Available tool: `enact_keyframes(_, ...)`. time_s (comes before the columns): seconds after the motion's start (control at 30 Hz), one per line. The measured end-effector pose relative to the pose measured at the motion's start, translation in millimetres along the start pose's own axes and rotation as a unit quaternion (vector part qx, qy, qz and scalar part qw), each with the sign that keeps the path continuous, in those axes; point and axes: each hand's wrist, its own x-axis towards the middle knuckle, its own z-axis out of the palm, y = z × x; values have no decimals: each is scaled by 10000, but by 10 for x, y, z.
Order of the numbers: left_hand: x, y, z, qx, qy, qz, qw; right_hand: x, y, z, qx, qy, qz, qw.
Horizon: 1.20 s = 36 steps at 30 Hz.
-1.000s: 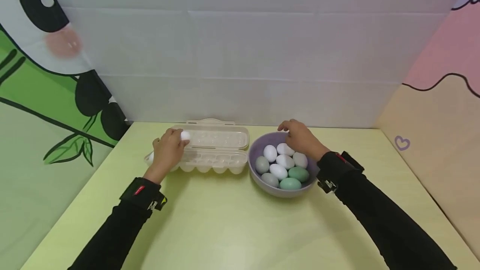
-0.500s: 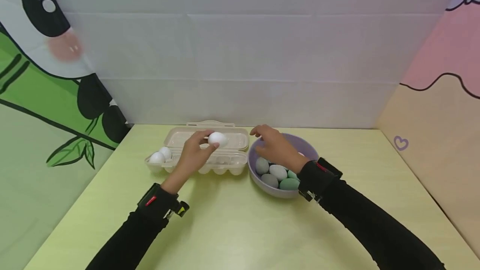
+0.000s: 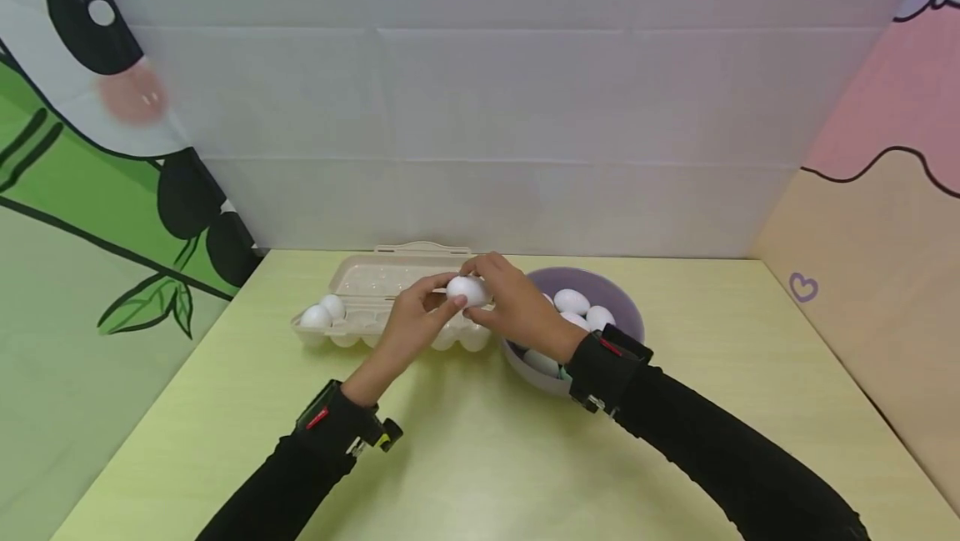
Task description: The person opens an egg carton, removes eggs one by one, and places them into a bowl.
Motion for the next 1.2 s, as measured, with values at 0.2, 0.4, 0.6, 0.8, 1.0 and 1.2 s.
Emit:
enact_keyframes(0.2, -5, -47, -26, 658, -257, 83, 9975, 20, 102, -55, -191, -150, -107, 9996)
enact_keyframes(0.4, -14, -216, -390, 2851, -383, -269, 9573, -31, 356, -233, -338, -348, 503, 9976)
enact_keyframes(0.6, -53, -458, -945, 4382, -354, -1013, 8924, -193, 679, -385, -749, -1006, 1327, 9832)
enact_keyframes(0.8, -48, -593, -1288, 4711, -504, -1746, 8631, -300, 923, -418, -905, -1149, 1064, 9835)
enact_keyframes(1.0, -6, -725, -1367, 4607, -940, -2245, 8535, -314, 1030, -426, -882, -1444, 1059, 9799)
enact_keyframes(1.2, 55, -799, -1341, 4695, -979, -2384, 8445, -286, 1101, -427, -892, -1632, 1133, 9760)
